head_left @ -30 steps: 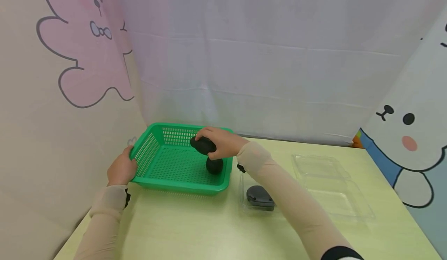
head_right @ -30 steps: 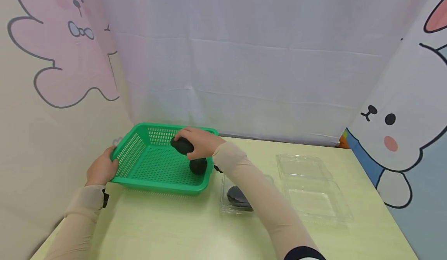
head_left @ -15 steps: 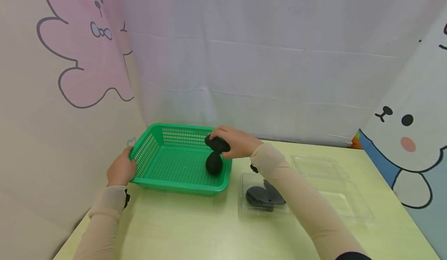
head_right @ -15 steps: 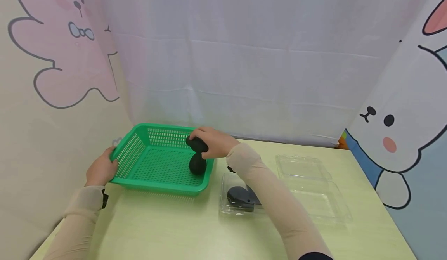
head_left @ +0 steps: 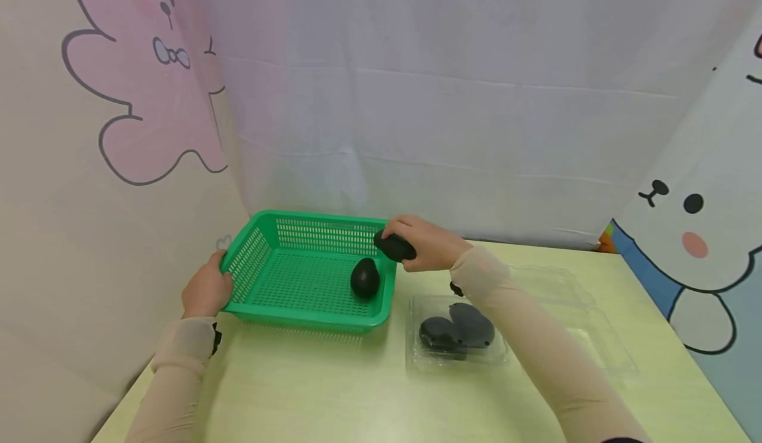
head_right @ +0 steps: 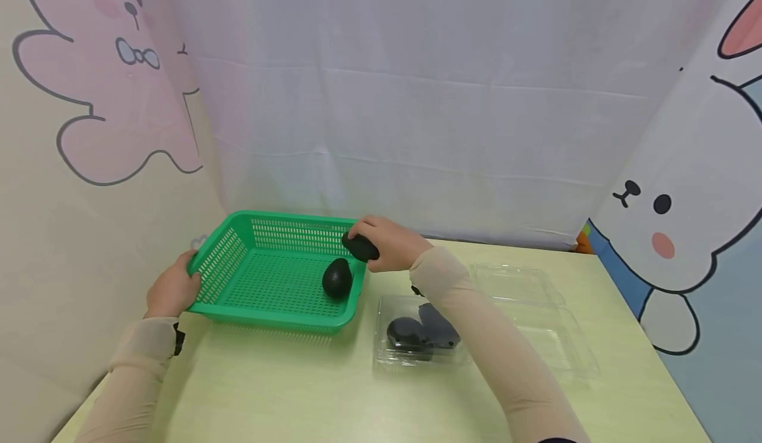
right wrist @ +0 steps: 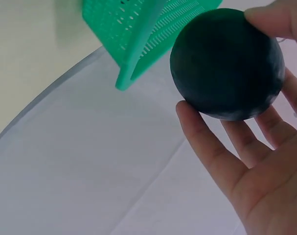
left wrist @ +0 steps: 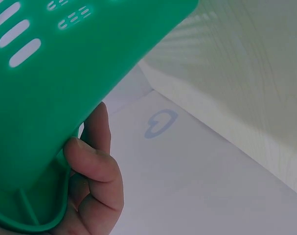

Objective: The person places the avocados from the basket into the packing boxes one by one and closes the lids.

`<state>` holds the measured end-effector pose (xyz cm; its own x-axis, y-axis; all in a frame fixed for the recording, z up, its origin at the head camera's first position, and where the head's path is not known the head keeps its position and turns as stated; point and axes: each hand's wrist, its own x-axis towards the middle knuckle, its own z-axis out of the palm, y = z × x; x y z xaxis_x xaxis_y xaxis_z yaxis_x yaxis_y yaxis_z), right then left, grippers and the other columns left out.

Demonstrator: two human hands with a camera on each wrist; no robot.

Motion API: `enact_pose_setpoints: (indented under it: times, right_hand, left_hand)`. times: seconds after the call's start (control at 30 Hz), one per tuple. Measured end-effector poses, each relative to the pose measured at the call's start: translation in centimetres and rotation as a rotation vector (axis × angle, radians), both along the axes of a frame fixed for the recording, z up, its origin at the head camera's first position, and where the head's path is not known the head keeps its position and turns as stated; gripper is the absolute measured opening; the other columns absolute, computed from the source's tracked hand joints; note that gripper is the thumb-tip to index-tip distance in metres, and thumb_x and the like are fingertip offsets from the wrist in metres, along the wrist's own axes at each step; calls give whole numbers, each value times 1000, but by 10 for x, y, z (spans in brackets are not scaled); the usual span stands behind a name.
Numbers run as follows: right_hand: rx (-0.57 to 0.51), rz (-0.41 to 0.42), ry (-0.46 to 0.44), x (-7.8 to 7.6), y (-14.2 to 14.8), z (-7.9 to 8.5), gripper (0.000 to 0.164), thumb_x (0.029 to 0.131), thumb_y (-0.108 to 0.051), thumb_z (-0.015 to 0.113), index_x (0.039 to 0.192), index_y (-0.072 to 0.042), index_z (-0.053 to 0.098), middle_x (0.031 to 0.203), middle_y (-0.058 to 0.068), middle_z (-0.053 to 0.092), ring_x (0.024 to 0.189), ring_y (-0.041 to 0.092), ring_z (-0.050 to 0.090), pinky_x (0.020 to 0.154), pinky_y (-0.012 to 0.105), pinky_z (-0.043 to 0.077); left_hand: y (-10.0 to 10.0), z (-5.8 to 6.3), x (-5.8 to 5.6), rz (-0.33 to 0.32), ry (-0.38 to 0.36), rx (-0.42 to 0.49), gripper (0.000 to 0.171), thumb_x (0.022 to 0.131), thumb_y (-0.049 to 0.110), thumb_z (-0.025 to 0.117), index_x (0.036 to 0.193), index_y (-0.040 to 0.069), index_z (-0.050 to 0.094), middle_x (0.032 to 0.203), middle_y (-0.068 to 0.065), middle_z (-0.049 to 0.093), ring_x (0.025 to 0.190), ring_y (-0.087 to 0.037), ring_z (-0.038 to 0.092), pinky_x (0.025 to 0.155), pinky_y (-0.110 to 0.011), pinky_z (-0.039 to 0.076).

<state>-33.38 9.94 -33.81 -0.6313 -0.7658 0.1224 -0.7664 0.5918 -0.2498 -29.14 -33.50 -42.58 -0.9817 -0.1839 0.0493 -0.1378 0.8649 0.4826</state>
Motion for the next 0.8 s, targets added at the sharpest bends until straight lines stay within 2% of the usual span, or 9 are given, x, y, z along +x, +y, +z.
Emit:
enact_pose_setpoints:
  times: [0.17, 0.53, 0.8]
  right_hand:
    - [3, -38, -1, 6, 16, -2, 52, 83, -13, 66, 133, -17, 51, 138, 5, 46, 112, 21, 50, 83, 37, 48]
    - [-4, -118, -41, 15, 50, -6, 52, 84, -13, 68, 133, -17, 51, 139, 6, 45, 116, 24, 49, 85, 40, 49]
    - [-11, -159, -36, 24, 72, -6, 51, 83, -12, 69, 131, -17, 53, 139, 7, 46, 121, 26, 48, 87, 43, 48]
  left_hand:
    - [1, 0, -1, 4, -7, 3, 57, 96, 11, 37, 151, 0, 24, 115, -37, 56, 58, -26, 50, 47, -36, 38]
    - [-2, -1, -2, 4, -12, -11, 58, 95, 12, 37, 151, 0, 24, 123, -38, 51, 71, -32, 55, 51, -38, 40]
    - [-2, -1, -2, 1, -6, -2, 58, 95, 13, 37, 150, 1, 25, 122, -38, 52, 67, -29, 54, 50, -37, 39]
